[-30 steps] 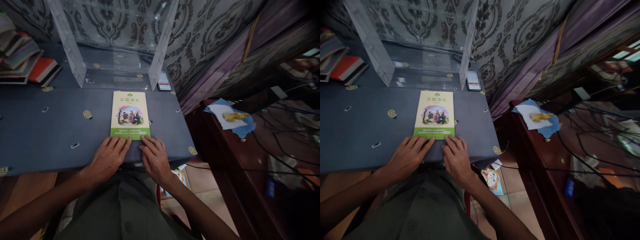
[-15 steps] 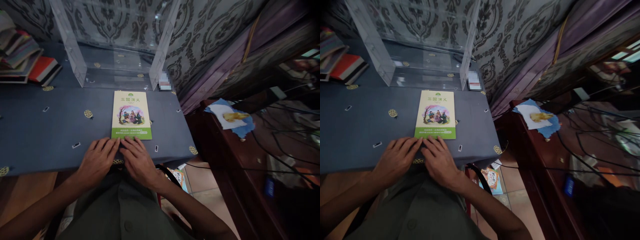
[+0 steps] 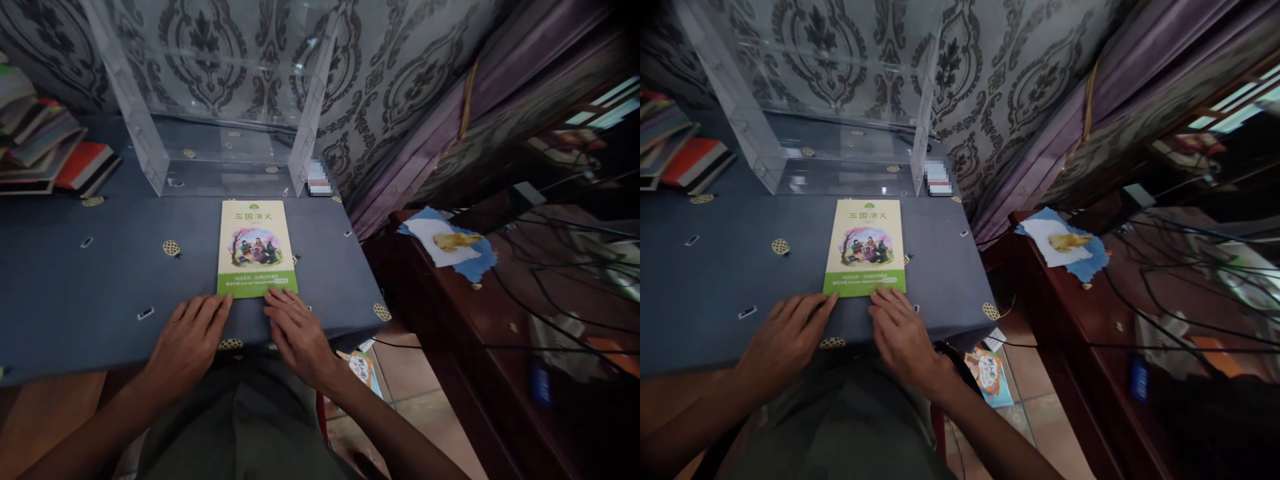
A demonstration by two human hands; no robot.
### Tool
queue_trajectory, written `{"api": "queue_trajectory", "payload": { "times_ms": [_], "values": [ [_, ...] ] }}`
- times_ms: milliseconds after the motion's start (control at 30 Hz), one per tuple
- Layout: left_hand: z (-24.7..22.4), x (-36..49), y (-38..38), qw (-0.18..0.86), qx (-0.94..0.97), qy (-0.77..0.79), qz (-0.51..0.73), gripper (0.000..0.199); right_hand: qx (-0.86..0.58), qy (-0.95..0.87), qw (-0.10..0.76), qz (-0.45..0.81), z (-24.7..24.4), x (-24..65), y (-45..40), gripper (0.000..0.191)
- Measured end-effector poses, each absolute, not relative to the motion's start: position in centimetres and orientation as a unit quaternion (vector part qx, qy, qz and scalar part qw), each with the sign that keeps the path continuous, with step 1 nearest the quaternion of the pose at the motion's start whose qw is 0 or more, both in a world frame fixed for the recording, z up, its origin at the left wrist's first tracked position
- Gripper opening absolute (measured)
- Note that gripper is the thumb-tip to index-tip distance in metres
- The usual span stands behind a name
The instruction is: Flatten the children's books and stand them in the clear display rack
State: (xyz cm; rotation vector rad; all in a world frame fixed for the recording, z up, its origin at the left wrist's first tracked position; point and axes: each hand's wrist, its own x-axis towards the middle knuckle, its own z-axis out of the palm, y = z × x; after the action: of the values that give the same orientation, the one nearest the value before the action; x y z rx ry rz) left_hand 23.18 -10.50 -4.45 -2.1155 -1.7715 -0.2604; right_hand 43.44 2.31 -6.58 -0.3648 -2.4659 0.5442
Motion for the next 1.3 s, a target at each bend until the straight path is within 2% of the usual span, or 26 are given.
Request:
{"api": "queue_trajectory", "payload": {
  "times_ms": [133,400,600,800,1100,1300],
  "values": [
    [-4.5,22.9,-10.4,0.156,-0.744,-0.639,-0.117,0.036,-0.153,-0.917,0.315,0.192,-6.3,44.7,3.3,0.027],
    [-4.4,20.4,-8.4,-0.004,-0.703,-0.673,-0.229,0.028,-0.163,-0.912,0.305,0.221,-5.7,43.9,6.1,0.027],
    [-7.7,18.1,-5.0,0.026,-0.68,-0.699,-0.218,0.043,-0.191,-0.932,0.231,0.205,-5.9,41.7,8.5,0.031],
    [-9.4,16.9,-2.3,0.02,-0.668,-0.709,-0.226,0.05,-0.236,-0.93,0.19,0.21,-6.2,39.1,10.9,0.042],
    [-9.4,15.1,2.7,0.012,-0.64,-0.719,-0.271,0.052,-0.289,-0.905,0.203,0.238,-6.7,33.4,15.6,0.043],
    [-8.7,15.0,4.8,-0.025,-0.605,-0.712,-0.356,0.045,-0.313,-0.89,0.223,0.246,-7.0,31.8,17.4,0.041]
  ]
}}
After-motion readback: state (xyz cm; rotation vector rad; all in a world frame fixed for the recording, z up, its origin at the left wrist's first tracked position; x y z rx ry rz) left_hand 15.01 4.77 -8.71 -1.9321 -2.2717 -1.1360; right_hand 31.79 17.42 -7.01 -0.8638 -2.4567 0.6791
